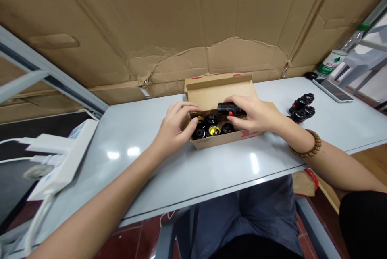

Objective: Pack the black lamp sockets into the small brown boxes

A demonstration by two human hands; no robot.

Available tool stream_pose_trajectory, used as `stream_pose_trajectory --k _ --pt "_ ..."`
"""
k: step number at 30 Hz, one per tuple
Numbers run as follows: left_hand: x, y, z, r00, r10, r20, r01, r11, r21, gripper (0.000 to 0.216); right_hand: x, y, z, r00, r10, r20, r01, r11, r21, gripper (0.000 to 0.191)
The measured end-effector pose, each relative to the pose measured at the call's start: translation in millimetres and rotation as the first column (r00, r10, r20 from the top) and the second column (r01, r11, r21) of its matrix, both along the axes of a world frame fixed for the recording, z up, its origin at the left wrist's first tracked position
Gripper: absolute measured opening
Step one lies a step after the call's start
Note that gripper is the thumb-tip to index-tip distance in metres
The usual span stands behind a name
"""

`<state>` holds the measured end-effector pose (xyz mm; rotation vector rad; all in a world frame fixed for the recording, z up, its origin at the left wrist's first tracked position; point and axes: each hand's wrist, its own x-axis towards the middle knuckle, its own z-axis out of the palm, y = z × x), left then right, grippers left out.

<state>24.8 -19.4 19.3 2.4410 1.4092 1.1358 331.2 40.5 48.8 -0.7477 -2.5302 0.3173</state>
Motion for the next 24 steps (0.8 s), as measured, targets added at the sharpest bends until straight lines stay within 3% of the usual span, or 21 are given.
stream_pose_trajectory --k 10,24 --pt "0.4 0.3 -1.2 1.000 -0.010 0.008 0.010 1.000 0.015 0.022 -0.9 0.3 0.1 1.000 0.011 0.003 -0.011 0.999 -0.051 0.042" --pt "-0.1 0.2 -1.3 1.000 -0.014 0.011 0.014 1.000 0.023 0.022 -0.8 -1.7 2.2 0.998 -0.025 -0.055 0.022 0.998 -0.063 0.032"
